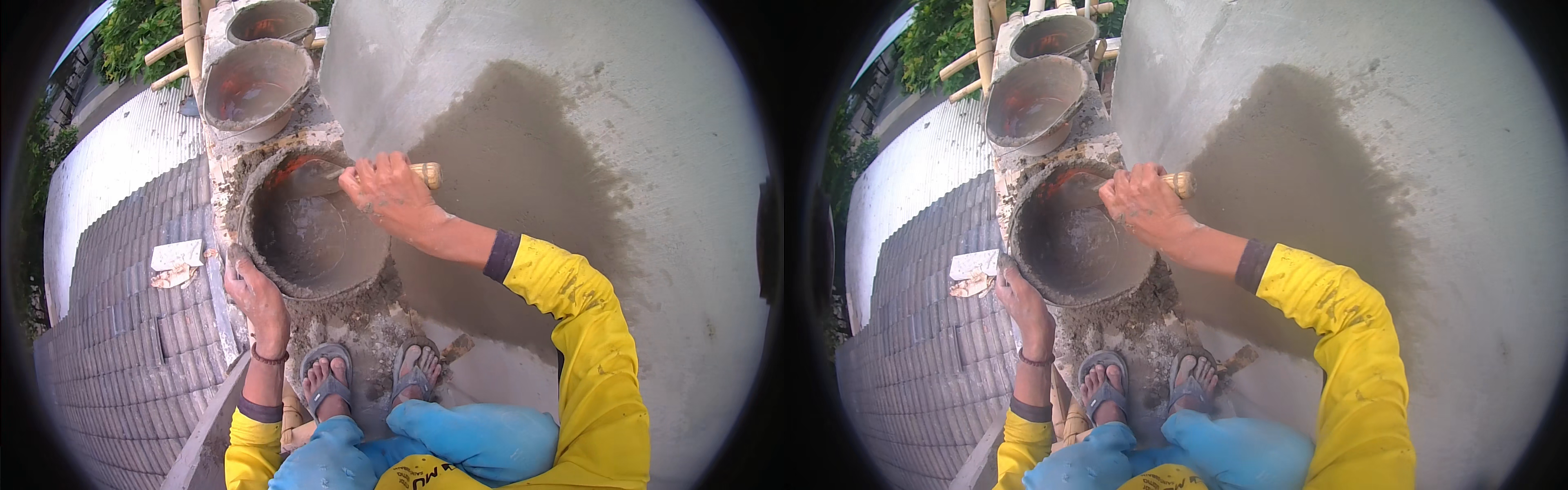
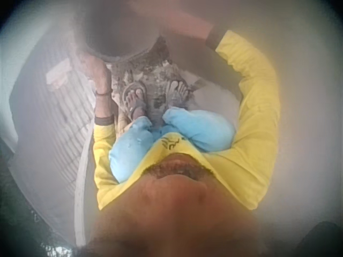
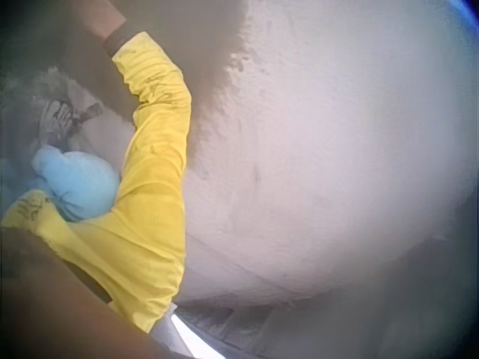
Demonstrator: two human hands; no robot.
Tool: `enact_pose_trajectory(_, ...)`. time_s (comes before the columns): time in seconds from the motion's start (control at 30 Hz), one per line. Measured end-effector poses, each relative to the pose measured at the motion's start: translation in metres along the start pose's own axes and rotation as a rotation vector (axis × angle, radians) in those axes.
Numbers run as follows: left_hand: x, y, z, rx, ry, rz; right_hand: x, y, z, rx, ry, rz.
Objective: The person applies wet cement to a vertical wall using a trowel and smooths it with a long straightedge. The person repeatedly scoops cement from a bucket, spreads it on the wall, and levels the surface.
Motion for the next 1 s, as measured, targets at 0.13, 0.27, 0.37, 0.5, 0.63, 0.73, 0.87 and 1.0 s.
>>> enact_pose_trajectory(0.13, 0.014, 0.009, 0.002, 0.139, -0.180, 0.186, -0.018, -0.004, -0.007, -0.370, 0.093, -0.173)
enact_pose_trajectory(0.27, 0.013, 0.012, 0.011, 0.019, -0.071, 0.165, -0.011, 0.022, -0.006, -0.575, -0.536, 0.004)
enact_pose_trajectory(0.37, 0.016, 0.013, 0.011, -0.009, -0.099, 0.179, 0.005, 0.022, -0.015, -0.311, -0.487, 0.195)
enact_pose_trajectory(0.5, 0.022, 0.015, 0.012, -0.019, -0.116, 0.212, -0.007, 0.025, -0.002, -0.472, -0.194, 0.076)
enact_pose_trajectory(0.63, 0.021, 0.018, 0.014, -0.044, -0.099, 0.159, -0.009, 0.038, -0.003, -0.478, -0.585, 0.155)
enact_pose_trajectory(0.73, 0.024, 0.021, 0.015, -0.036, -0.144, 0.191, 0.005, 0.039, -0.008, -0.311, -0.251, 0.201)
enact_pose_trajectory(0.87, 0.026, 0.025, 0.014, 0.011, -0.105, 0.206, -0.020, 0.048, 0.002, -0.419, -0.446, -0.021)
enact_pose_trajectory(1.0, 0.025, 0.025, 0.015, -0.066, -0.162, 0.221, -0.004, 0.048, 0.001, -0.348, -0.531, 0.224)
Point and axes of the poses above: each hand's wrist, its own y-axis away from the middle knuckle, its own z-axis out of the palm, x = y × z, the point moved 8 cm from there along -y, towards the middle knuckle, and after that the axes turned 7 degrees about x, right-handed, at the moved point
